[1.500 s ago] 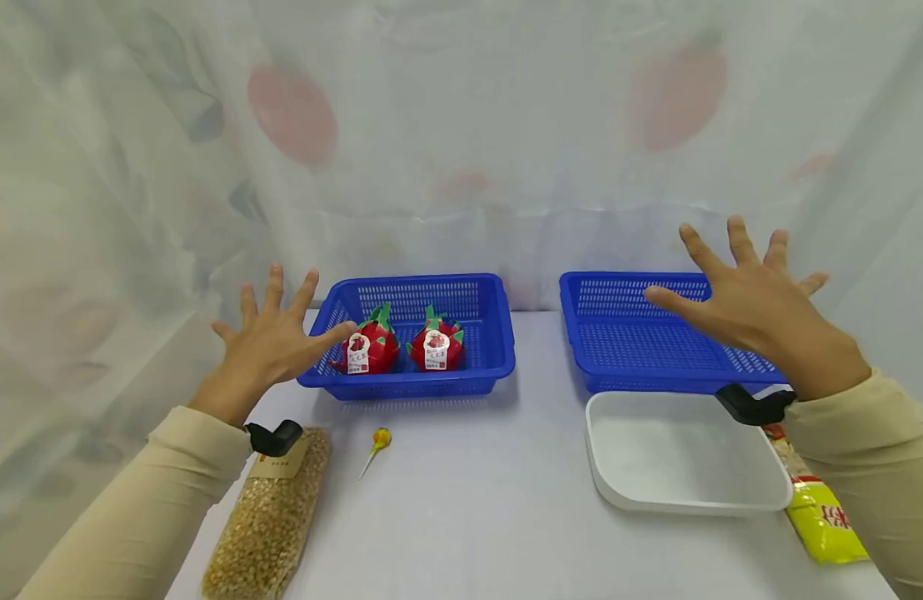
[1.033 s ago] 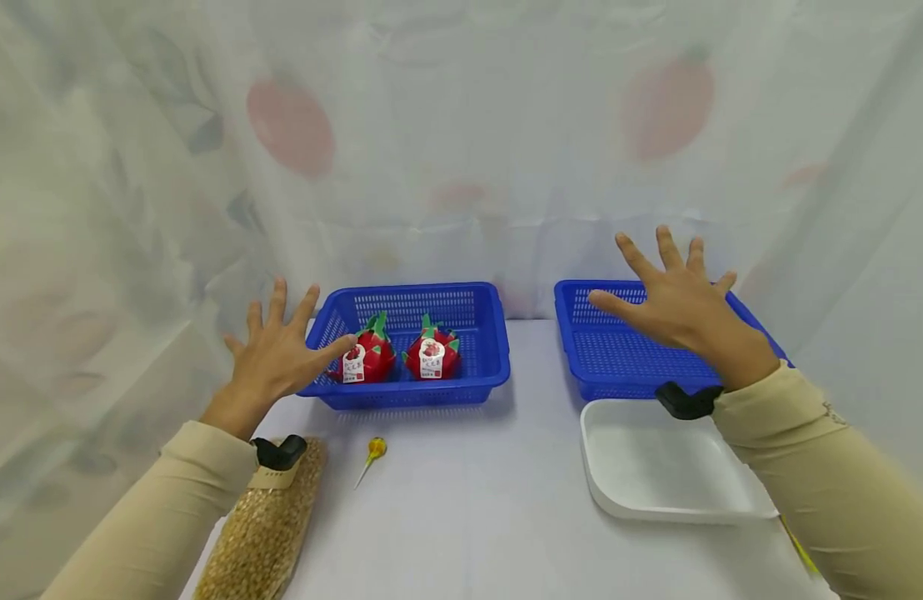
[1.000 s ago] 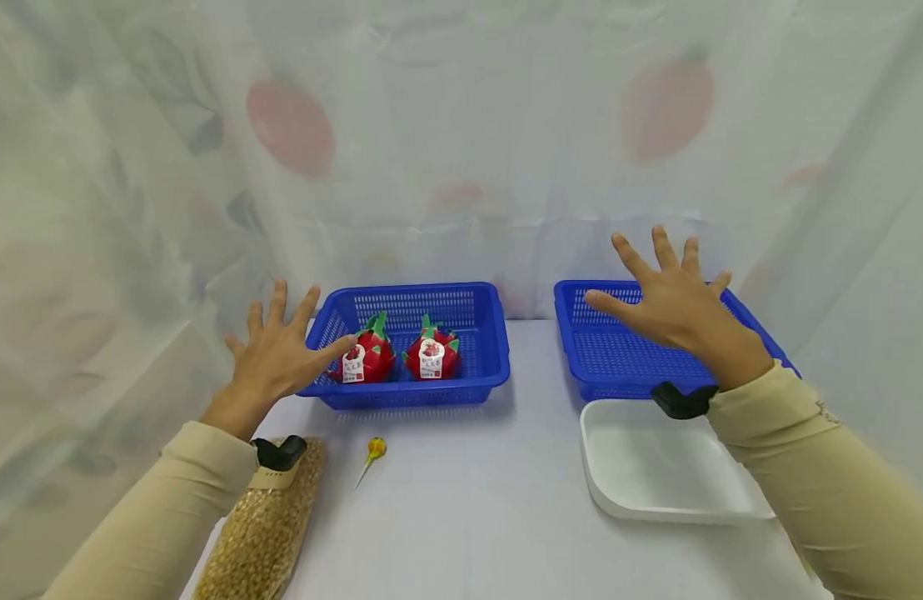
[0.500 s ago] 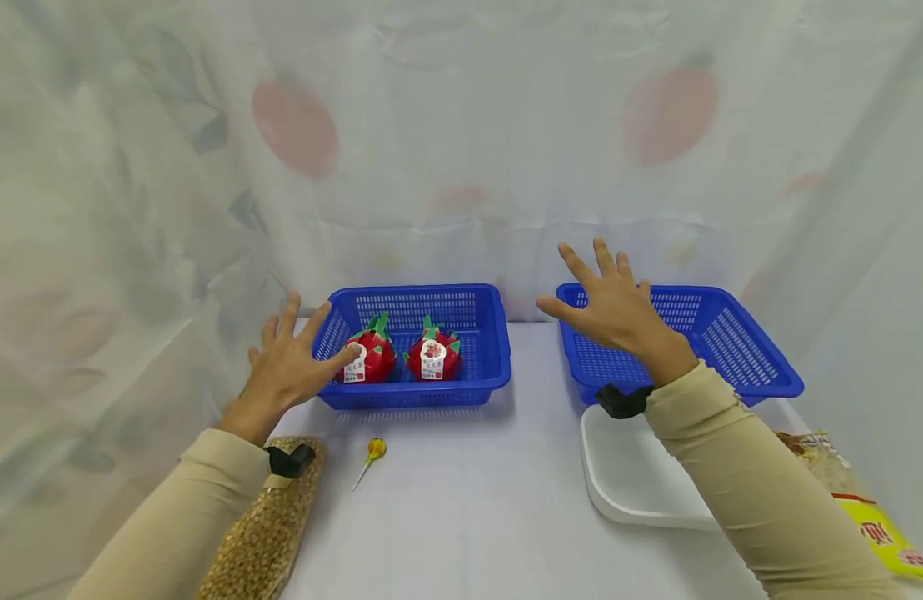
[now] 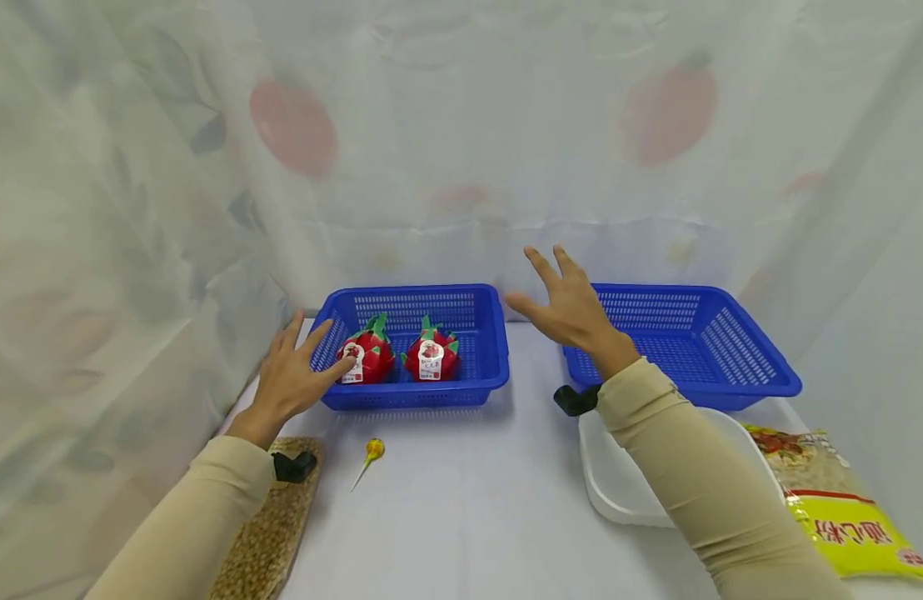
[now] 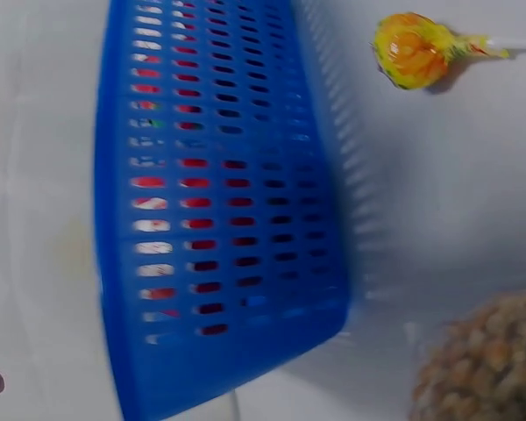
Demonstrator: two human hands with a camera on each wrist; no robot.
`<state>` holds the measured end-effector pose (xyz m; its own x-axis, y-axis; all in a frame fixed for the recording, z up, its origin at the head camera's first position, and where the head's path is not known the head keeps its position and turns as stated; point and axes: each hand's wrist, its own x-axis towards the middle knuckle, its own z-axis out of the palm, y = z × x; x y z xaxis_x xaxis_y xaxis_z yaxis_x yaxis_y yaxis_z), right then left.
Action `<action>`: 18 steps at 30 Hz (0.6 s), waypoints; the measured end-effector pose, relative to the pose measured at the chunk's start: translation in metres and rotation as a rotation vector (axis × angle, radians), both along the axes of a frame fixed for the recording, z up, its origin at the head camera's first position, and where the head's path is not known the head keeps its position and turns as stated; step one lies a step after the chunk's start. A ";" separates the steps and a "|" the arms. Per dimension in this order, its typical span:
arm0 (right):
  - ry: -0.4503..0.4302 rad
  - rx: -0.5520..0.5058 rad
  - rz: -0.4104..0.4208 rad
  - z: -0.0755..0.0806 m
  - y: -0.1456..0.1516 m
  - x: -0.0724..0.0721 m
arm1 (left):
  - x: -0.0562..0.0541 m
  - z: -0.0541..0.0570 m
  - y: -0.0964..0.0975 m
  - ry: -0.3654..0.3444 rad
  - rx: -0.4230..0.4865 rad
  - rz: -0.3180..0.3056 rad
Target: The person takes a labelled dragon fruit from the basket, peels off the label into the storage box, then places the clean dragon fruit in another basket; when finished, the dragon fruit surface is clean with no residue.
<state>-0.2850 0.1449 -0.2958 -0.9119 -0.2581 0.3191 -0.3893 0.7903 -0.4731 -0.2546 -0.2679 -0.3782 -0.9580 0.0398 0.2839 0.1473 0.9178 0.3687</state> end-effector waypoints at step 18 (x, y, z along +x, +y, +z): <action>-0.119 -0.047 0.074 -0.033 -0.055 -0.031 | -0.012 -0.034 -0.013 -0.151 0.051 0.045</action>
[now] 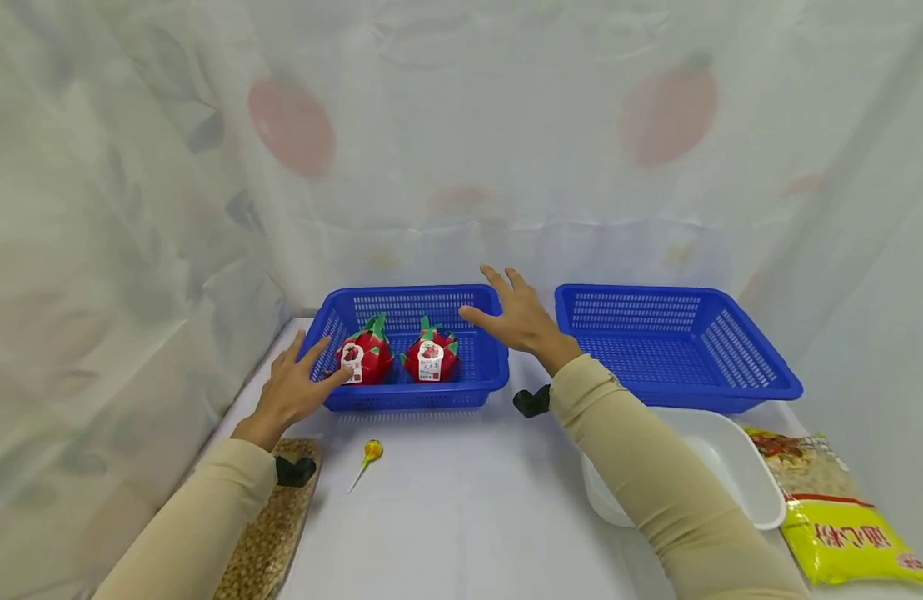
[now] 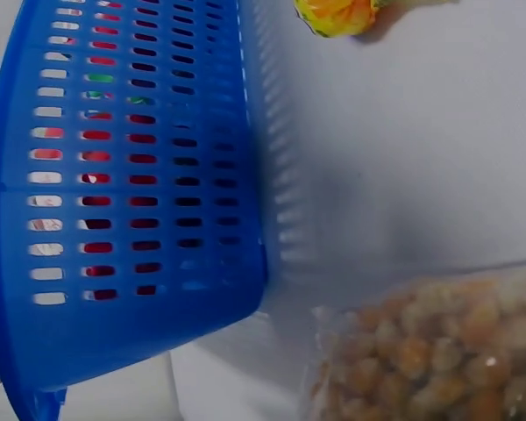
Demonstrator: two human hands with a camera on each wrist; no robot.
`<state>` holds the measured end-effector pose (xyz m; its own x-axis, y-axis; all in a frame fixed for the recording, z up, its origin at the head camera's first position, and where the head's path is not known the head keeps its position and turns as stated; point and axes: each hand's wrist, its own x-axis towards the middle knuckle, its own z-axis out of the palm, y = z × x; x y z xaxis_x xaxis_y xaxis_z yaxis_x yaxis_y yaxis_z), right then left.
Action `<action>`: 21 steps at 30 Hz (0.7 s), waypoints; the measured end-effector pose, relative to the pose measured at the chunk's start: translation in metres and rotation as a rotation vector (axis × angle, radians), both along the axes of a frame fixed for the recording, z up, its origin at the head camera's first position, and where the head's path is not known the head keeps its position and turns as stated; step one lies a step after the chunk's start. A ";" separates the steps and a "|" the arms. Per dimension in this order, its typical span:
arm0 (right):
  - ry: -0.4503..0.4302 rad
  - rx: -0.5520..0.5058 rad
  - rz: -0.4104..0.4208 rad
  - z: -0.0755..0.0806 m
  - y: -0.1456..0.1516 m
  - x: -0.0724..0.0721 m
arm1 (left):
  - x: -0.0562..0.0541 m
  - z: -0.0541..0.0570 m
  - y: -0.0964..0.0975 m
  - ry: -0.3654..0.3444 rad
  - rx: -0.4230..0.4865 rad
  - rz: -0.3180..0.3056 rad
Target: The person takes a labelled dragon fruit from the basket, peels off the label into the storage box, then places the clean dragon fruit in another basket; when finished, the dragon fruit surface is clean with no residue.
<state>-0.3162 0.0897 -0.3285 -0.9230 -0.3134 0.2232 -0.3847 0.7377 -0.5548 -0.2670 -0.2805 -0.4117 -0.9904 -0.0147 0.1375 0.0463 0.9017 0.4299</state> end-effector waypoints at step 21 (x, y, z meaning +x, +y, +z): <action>-0.239 -0.053 0.019 -0.046 -0.068 -0.012 | 0.000 -0.018 -0.010 -0.101 -0.012 0.006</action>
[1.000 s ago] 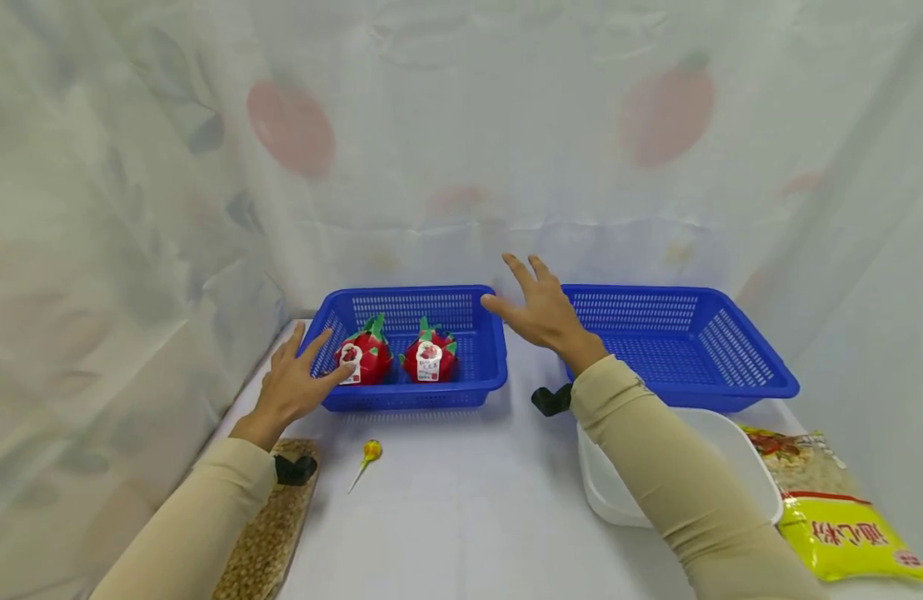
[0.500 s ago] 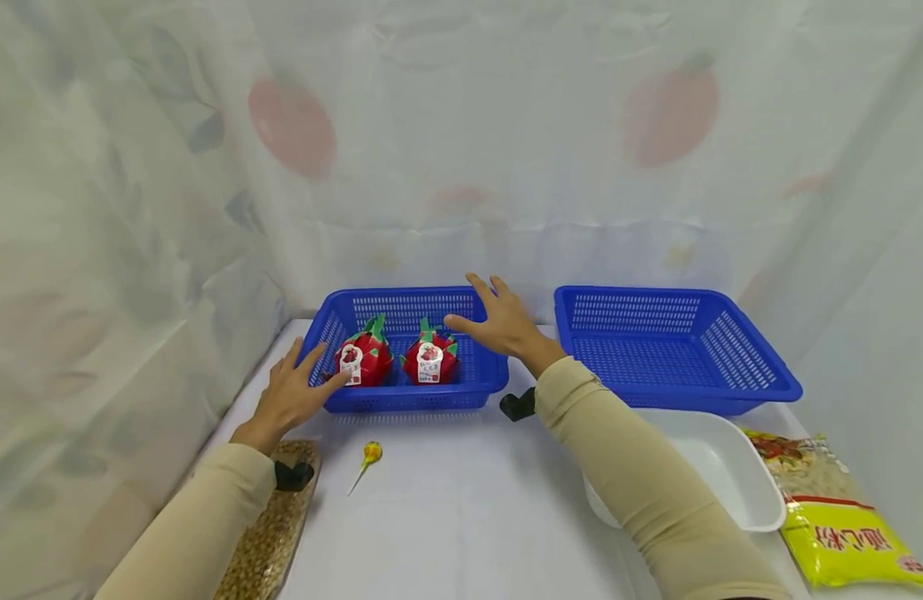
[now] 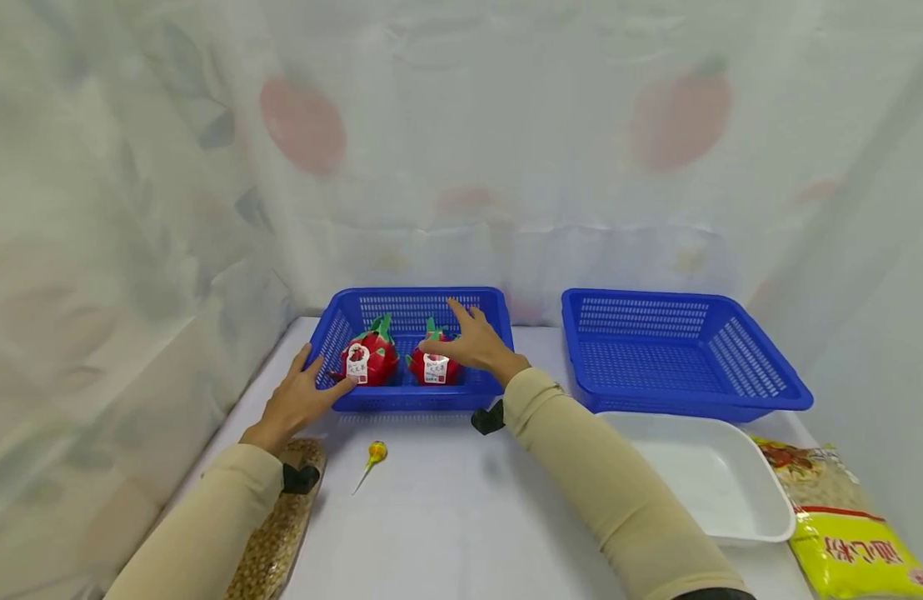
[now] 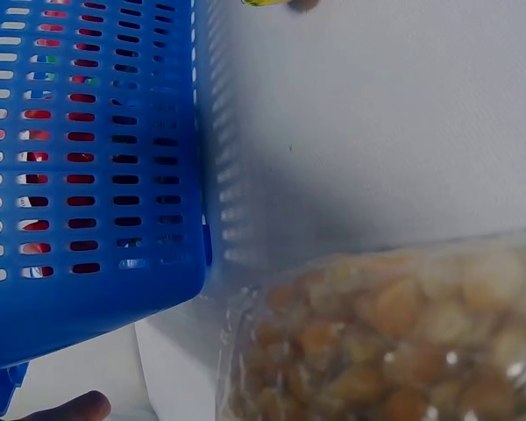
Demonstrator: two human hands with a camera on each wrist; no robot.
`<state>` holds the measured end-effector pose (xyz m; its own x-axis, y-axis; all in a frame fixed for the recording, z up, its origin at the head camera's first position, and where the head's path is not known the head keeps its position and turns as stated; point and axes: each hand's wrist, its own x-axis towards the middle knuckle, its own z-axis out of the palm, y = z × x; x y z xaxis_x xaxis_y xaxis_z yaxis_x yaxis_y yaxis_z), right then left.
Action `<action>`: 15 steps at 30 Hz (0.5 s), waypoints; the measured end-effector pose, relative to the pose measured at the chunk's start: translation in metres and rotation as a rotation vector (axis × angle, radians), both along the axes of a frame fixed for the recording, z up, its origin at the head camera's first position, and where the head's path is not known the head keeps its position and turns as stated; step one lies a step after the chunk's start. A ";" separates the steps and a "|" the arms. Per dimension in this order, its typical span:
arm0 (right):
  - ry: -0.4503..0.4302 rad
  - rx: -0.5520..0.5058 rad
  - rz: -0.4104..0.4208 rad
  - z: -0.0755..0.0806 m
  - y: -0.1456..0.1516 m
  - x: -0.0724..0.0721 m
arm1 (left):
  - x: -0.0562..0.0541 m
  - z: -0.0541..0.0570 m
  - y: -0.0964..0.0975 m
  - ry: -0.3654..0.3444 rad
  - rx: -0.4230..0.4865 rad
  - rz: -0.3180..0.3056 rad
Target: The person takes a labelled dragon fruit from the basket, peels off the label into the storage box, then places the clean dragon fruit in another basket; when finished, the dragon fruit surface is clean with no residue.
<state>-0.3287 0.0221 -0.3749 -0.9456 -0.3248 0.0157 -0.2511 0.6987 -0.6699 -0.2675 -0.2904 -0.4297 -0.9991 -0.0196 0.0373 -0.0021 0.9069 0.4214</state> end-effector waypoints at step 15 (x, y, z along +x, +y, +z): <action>-0.127 0.048 -0.064 -0.034 -0.032 -0.010 | 0.002 0.001 0.003 -0.010 0.020 0.003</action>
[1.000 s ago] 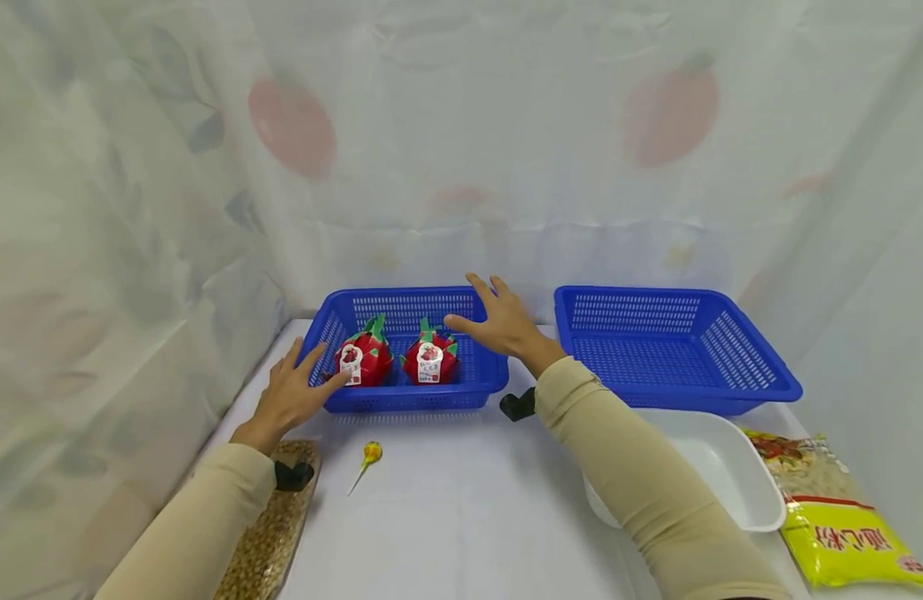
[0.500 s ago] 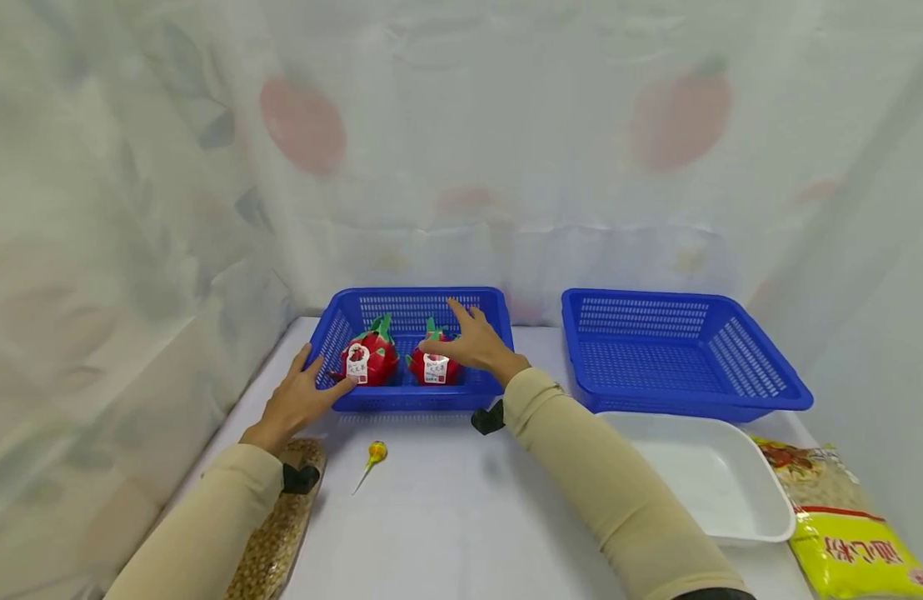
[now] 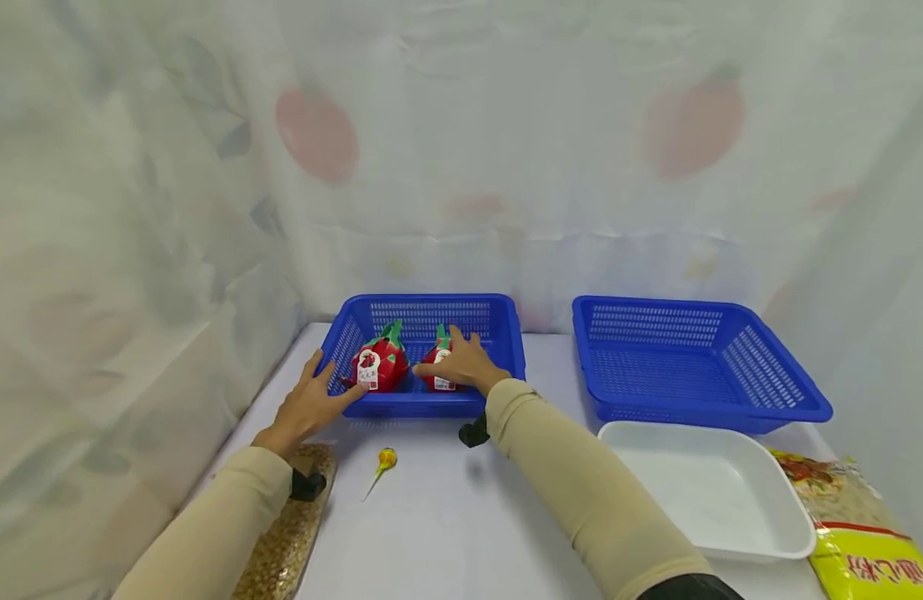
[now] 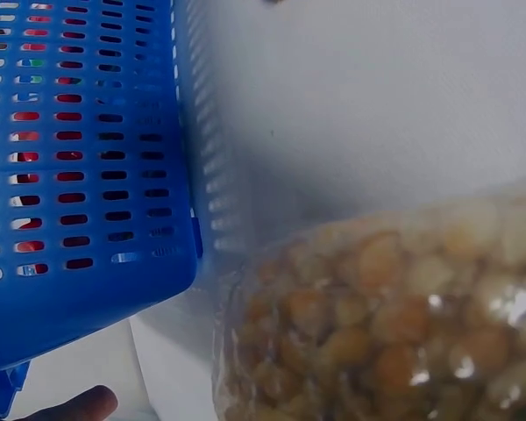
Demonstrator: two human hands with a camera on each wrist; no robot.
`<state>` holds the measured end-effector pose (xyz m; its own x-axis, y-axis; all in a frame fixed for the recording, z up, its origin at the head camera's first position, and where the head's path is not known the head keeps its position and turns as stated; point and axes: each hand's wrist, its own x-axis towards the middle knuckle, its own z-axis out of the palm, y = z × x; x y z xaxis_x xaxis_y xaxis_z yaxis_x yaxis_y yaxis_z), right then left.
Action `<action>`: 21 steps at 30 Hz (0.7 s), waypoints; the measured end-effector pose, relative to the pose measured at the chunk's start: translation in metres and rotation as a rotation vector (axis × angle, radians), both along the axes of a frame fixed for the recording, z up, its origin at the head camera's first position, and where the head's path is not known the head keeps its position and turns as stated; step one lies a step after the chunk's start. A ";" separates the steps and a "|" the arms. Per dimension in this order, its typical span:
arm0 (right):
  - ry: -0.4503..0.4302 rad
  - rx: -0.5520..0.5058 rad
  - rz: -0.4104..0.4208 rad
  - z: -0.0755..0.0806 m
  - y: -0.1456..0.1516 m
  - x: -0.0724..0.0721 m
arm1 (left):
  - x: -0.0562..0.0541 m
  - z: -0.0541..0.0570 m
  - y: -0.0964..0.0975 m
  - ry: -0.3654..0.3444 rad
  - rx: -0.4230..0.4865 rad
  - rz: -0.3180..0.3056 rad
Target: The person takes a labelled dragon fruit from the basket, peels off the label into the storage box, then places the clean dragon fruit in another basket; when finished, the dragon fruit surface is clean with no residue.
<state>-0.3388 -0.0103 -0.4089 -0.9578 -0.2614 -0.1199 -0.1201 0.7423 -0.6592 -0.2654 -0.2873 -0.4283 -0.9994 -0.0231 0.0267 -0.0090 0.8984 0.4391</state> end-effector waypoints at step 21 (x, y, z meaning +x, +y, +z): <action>-0.070 0.094 -0.086 -0.009 -0.007 0.001 | 0.004 0.001 0.005 0.003 0.008 0.039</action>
